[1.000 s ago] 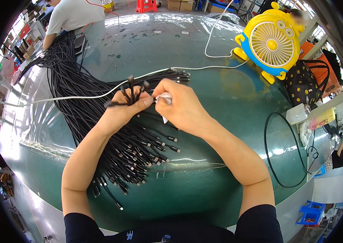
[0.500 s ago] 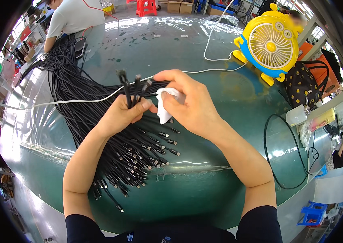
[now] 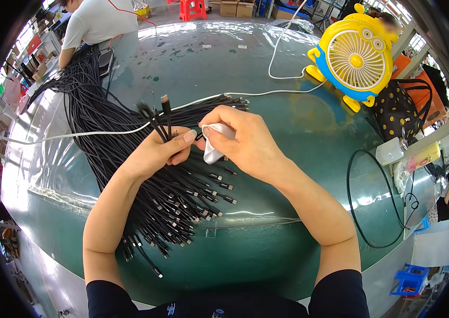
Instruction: Clean the connectors of a bundle of black cables using a cloth and liquid.
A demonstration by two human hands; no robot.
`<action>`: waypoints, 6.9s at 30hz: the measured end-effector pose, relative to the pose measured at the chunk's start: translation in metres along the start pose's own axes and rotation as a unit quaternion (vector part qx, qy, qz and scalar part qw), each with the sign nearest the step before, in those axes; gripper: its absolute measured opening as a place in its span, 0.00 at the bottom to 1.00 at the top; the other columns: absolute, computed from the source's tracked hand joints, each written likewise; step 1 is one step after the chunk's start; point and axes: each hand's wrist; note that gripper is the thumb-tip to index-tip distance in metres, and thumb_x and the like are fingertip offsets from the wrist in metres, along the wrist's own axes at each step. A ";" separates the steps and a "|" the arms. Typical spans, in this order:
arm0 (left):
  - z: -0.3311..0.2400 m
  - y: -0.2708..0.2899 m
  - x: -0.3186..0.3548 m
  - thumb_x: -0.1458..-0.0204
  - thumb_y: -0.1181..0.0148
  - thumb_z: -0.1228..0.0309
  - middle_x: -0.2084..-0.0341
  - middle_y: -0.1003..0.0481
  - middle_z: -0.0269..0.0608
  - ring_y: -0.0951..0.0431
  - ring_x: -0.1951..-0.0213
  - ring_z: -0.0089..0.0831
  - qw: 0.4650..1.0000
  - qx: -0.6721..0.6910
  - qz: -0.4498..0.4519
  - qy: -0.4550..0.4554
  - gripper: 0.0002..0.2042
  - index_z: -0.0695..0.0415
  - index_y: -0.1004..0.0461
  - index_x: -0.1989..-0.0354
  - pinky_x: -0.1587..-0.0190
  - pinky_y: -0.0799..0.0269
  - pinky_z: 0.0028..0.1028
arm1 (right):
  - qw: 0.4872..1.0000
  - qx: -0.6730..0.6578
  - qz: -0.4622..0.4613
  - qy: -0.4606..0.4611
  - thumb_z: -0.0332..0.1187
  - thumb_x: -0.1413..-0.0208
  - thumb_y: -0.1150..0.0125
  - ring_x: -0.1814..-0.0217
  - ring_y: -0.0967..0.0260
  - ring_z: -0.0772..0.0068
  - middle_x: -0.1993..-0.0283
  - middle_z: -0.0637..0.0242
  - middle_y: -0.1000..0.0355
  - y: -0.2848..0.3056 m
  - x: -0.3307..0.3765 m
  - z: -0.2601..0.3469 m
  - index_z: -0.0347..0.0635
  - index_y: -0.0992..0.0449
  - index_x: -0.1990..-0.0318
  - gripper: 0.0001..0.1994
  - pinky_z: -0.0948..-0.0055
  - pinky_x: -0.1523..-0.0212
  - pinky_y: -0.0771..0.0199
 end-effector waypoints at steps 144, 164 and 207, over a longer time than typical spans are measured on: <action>0.014 0.008 -0.009 0.38 0.49 0.62 0.78 0.29 0.30 0.33 0.75 0.17 0.991 0.027 -0.112 -0.068 0.14 0.61 0.24 0.64 0.69 0.36 0.19 | 0.992 0.116 0.048 0.029 0.26 0.50 0.46 0.68 0.30 0.67 0.69 0.59 0.27 -0.001 0.018 -0.028 0.37 0.27 0.63 0.07 0.69 0.64 0.30; -0.015 0.004 0.004 0.38 0.51 0.59 0.90 0.37 0.26 0.43 0.85 0.12 0.992 -0.078 0.089 0.049 0.16 0.59 0.23 0.64 0.81 0.48 0.17 | 0.995 0.051 -0.028 0.078 0.27 0.44 0.45 0.63 0.28 0.75 0.63 0.63 0.24 0.012 -0.002 -0.003 0.37 0.26 0.56 0.09 0.74 0.60 0.29; -0.003 -0.003 0.003 0.37 0.52 0.60 0.88 0.40 0.23 0.47 0.84 0.12 1.000 -0.003 -0.020 -0.011 0.15 0.59 0.26 0.66 0.80 0.52 0.17 | 0.996 -0.004 -0.056 0.063 0.25 0.46 0.46 0.67 0.34 0.84 0.69 0.69 0.27 0.020 0.019 0.001 0.37 0.29 0.50 0.15 0.79 0.65 0.33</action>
Point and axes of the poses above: each hand's wrist, its own x-axis away from the middle knuckle, its own y-axis out of the back of the hand, z = x × y
